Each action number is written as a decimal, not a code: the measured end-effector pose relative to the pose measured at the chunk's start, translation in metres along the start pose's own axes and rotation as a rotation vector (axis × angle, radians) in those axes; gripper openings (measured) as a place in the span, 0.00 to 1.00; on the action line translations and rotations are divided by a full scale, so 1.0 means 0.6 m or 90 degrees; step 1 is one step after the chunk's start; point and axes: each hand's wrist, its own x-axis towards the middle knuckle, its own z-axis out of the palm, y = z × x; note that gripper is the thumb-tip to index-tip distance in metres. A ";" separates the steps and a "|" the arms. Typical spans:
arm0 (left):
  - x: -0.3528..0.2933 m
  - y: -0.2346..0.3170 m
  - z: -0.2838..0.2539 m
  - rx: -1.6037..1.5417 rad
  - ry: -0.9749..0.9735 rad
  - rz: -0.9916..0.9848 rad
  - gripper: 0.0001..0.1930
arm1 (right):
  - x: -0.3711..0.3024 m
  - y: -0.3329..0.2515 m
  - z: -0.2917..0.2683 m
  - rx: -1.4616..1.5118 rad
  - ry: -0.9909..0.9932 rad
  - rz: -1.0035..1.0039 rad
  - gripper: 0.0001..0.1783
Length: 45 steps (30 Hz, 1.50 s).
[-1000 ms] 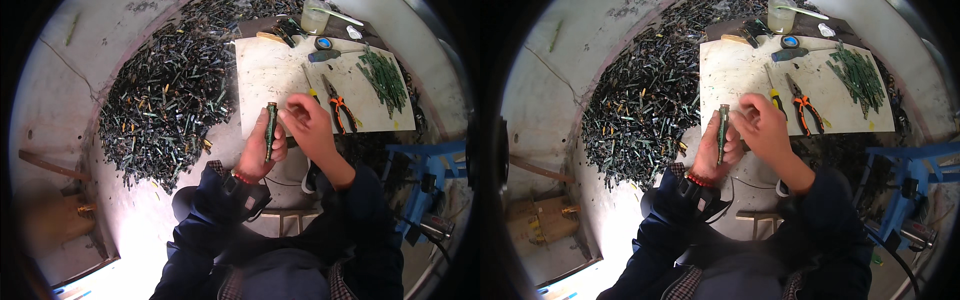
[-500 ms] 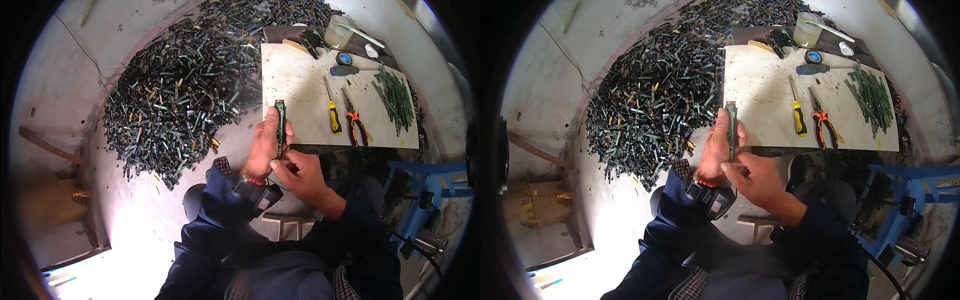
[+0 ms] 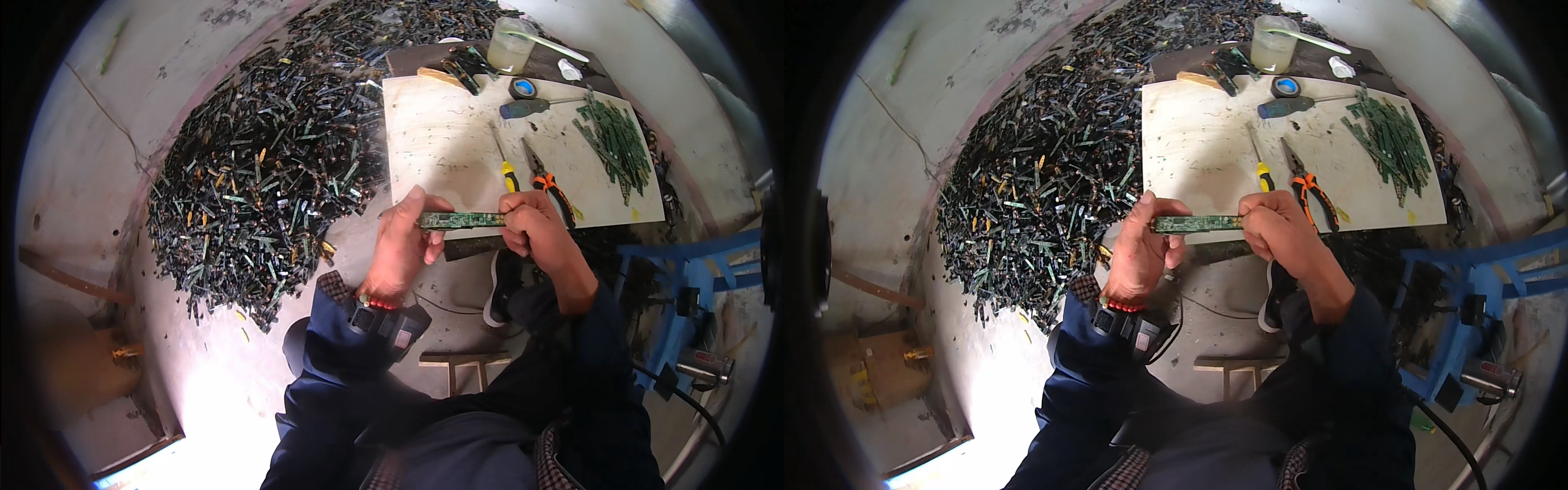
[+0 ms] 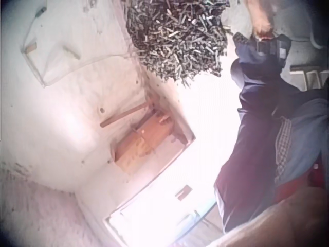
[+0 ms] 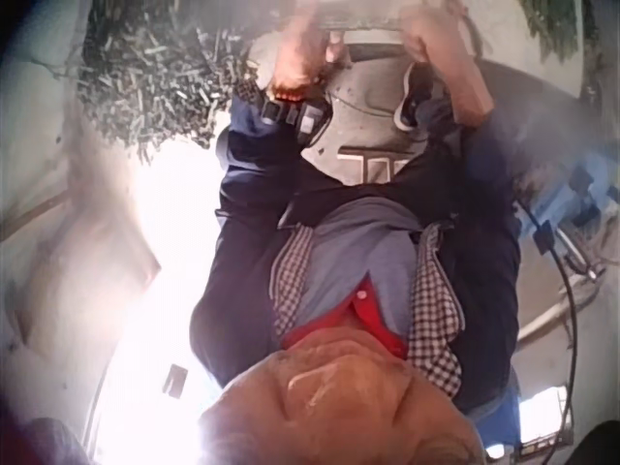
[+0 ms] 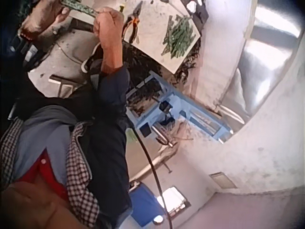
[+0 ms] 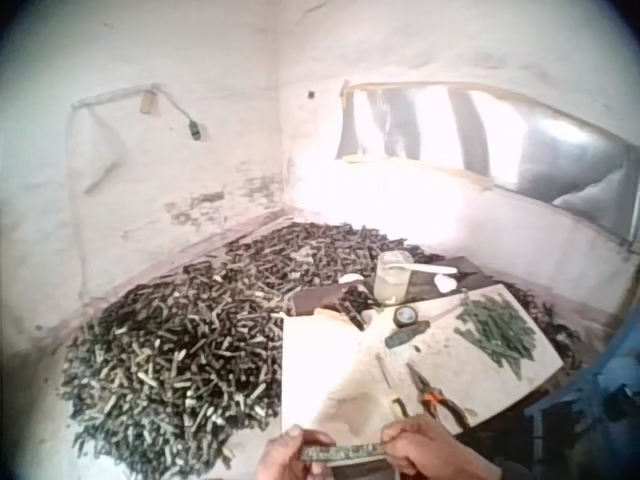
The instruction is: The person disassembles small green circuit boards using pliers and a screwdriver. They remove components from the boards and place the processed pieces on the table, while a large pile of similar debris accumulates on the floor.
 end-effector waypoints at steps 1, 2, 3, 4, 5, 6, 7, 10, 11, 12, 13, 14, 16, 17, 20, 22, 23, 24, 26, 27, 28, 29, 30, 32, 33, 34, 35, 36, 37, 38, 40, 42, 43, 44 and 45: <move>0.002 -0.001 0.002 0.033 0.004 -0.004 0.29 | -0.001 -0.001 -0.012 -0.009 -0.012 0.003 0.07; 0.004 -0.002 0.004 0.067 0.009 -0.007 0.29 | -0.001 0.000 -0.028 -0.005 -0.042 0.023 0.07; 0.005 -0.006 0.002 0.087 -0.008 -0.024 0.28 | -0.002 0.001 -0.032 -0.033 -0.021 0.007 0.07; 0.005 -0.011 -0.002 0.111 -0.021 -0.040 0.27 | 0.000 0.002 -0.033 -0.059 -0.003 -0.010 0.08; 0.003 -0.014 -0.003 0.134 -0.034 -0.056 0.26 | 0.000 0.003 -0.033 -0.085 0.014 -0.027 0.09; 0.000 -0.016 0.001 0.168 -0.034 -0.059 0.26 | 0.000 0.001 -0.030 -0.097 0.052 -0.029 0.09; -0.002 -0.016 0.004 0.191 -0.035 -0.075 0.26 | 0.001 -0.003 -0.026 -0.109 0.092 -0.031 0.09; -0.010 -0.014 0.016 0.248 -0.030 -0.115 0.28 | 0.001 -0.004 -0.015 -0.092 0.141 -0.073 0.11; -0.008 -0.021 0.013 0.229 -0.029 -0.120 0.28 | 0.001 -0.001 -0.015 -0.077 0.145 -0.093 0.12; -0.003 -0.031 0.008 0.209 -0.029 -0.125 0.28 | 0.003 0.013 -0.028 -0.061 0.108 -0.116 0.14; -0.001 -0.035 0.006 0.189 -0.026 -0.132 0.29 | 0.003 0.012 -0.026 -0.060 0.124 -0.118 0.14; 0.000 -0.035 0.009 0.167 -0.024 -0.137 0.28 | 0.005 0.011 -0.021 -0.058 0.140 -0.120 0.14; 0.002 -0.030 0.015 0.108 -0.038 -0.166 0.28 | 0.007 0.009 -0.018 -0.040 0.154 -0.115 0.14; 0.002 -0.028 0.020 0.077 -0.047 -0.182 0.27 | 0.008 0.010 -0.019 -0.022 0.152 -0.110 0.14; -0.005 -0.019 0.033 0.050 -0.079 -0.207 0.27 | 0.009 0.012 -0.021 -0.005 0.122 -0.116 0.15; -0.005 -0.021 0.033 0.032 -0.081 -0.226 0.27 | 0.009 0.013 -0.020 -0.004 0.109 -0.123 0.15; -0.005 -0.021 0.032 0.023 -0.081 -0.235 0.27 | 0.007 0.012 -0.018 -0.003 0.111 -0.125 0.16; -0.005 -0.022 0.030 0.025 -0.082 -0.231 0.27 | 0.007 0.012 -0.017 -0.002 0.112 -0.127 0.16; -0.002 -0.026 0.027 0.028 -0.090 -0.222 0.27 | 0.006 0.014 -0.016 0.006 0.124 -0.132 0.16; -0.002 -0.025 0.028 0.037 -0.088 -0.216 0.28 | 0.006 0.014 -0.016 0.010 0.129 -0.135 0.15; -0.003 -0.025 0.028 0.046 -0.085 -0.209 0.28 | 0.006 0.014 -0.016 0.020 0.127 -0.130 0.15; -0.003 -0.026 0.028 0.055 -0.082 -0.203 0.28 | 0.006 0.013 -0.016 0.029 0.125 -0.124 0.15; -0.003 -0.027 0.028 0.070 -0.076 -0.194 0.28 | 0.007 0.013 -0.017 0.039 0.122 -0.119 0.14; -0.003 -0.031 0.026 0.099 -0.066 -0.178 0.29 | 0.008 0.015 -0.016 0.030 0.117 -0.125 0.14; -0.003 -0.032 0.026 0.101 -0.065 -0.177 0.29 | 0.009 0.015 -0.016 0.025 0.115 -0.128 0.14; -0.003 -0.032 0.026 0.103 -0.065 -0.176 0.30 | 0.009 0.016 -0.016 0.026 0.114 -0.131 0.13; -0.004 -0.032 0.026 0.105 -0.065 -0.175 0.30 | 0.010 0.016 -0.016 0.028 0.112 -0.134 0.13; -0.004 -0.032 0.027 0.104 -0.066 -0.173 0.30 | 0.010 0.016 -0.015 0.029 0.111 -0.137 0.12; -0.004 -0.033 0.027 0.102 -0.066 -0.172 0.30 | 0.010 0.016 -0.015 0.028 0.112 -0.140 0.12; -0.004 -0.034 0.027 0.101 -0.067 -0.170 0.31 | 0.009 0.015 -0.014 0.027 0.113 -0.143 0.11; -0.005 -0.036 0.026 0.108 -0.065 -0.168 0.31 | 0.009 0.015 -0.013 0.017 0.110 -0.149 0.11; -0.006 -0.036 0.027 0.118 -0.061 -0.161 0.31 | 0.009 0.015 -0.012 -0.001 0.102 -0.154 0.12; -0.007 -0.036 0.028 0.124 -0.058 -0.156 0.30 | 0.010 0.016 -0.013 -0.016 0.103 -0.161 0.11; -0.007 -0.036 0.030 0.129 -0.056 -0.151 0.30 | 0.011 0.017 -0.013 -0.031 0.103 -0.168 0.11; -0.007 -0.036 0.031 0.130 -0.056 -0.149 0.30 | 0.012 0.017 -0.013 -0.046 0.104 -0.175 0.11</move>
